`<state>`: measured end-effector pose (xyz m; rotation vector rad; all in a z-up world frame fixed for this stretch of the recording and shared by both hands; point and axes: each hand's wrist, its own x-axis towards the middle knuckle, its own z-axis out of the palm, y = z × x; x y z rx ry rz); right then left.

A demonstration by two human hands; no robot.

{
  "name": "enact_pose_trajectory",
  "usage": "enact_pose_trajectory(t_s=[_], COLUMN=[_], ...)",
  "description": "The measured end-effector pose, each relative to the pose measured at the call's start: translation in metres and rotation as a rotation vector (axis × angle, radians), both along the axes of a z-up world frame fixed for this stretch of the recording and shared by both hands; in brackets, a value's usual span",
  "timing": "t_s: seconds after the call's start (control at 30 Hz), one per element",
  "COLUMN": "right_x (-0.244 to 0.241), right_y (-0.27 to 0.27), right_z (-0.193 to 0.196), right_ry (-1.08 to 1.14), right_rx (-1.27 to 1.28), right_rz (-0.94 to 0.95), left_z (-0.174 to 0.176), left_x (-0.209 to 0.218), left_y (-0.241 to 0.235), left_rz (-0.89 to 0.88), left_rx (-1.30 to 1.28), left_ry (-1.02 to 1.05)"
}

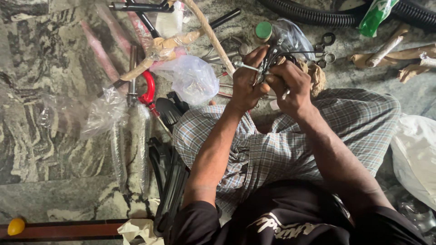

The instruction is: The person sits on the floor and assembles small metal parts by hand, connecting a circular metal ring to a central component. They repeatedly adjust and tighten the connections using their fingers.

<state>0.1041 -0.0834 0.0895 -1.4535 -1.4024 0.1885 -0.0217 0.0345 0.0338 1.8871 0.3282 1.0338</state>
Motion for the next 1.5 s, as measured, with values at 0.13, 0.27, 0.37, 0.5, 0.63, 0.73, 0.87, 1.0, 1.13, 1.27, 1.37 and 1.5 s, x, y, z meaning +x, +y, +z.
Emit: enact_pose_trajectory(t_s=[0.13,0.27,0.37,0.5,0.63,0.73,0.87,1.0,1.13,1.27,1.37,1.5], right_x=[0.010,0.024,0.035,0.040,0.045,0.051,0.056,0.059,0.062,0.064,0.064,0.063], right_y=[-0.002,-0.016,-0.028,-0.037,-0.032,-0.025,-0.009,0.001,-0.001,0.002,0.001,-0.003], right_z=[0.000,-0.012,-0.021,-0.022,-0.004,0.011,0.022,0.026,0.025,0.011,0.001,-0.006], right_ry=[-0.132,0.177,0.023,0.096,-0.188,-0.197,-0.159,-0.379,-0.418,-0.587,-0.507,-0.417], right_rx=[-0.052,-0.457,-0.776,-0.697,-0.288,-0.251,-0.308,-0.126,-0.154,0.077,0.010,-0.138], right_rz=[0.005,-0.145,-0.091,-0.066,0.083,0.163,0.273,0.355,0.349,0.313,0.263,0.244], left_z=[0.003,0.012,0.016,0.018,0.020,0.022,0.021,0.021,0.023,0.020,0.016,0.008], left_x=[0.000,-0.001,-0.003,0.001,0.003,0.000,0.000,0.003,0.005,0.005,0.007,0.012], left_y=[-0.001,-0.007,-0.008,-0.011,-0.015,-0.015,-0.015,-0.017,-0.021,-0.021,-0.020,-0.018], left_rz=[-0.012,-0.066,-0.135,-0.153,-0.198,-0.191,-0.222,-0.156,-0.058,-0.034,0.027,-0.112], left_rx=[0.000,-0.037,-0.121,-0.207,-0.409,-0.452,-0.526,-0.524,-0.593,-0.746,-0.875,-0.865], left_ry=[-0.004,-0.044,-0.076,-0.086,-0.173,-0.183,-0.224,-0.205,-0.140,-0.106,0.019,-0.212])
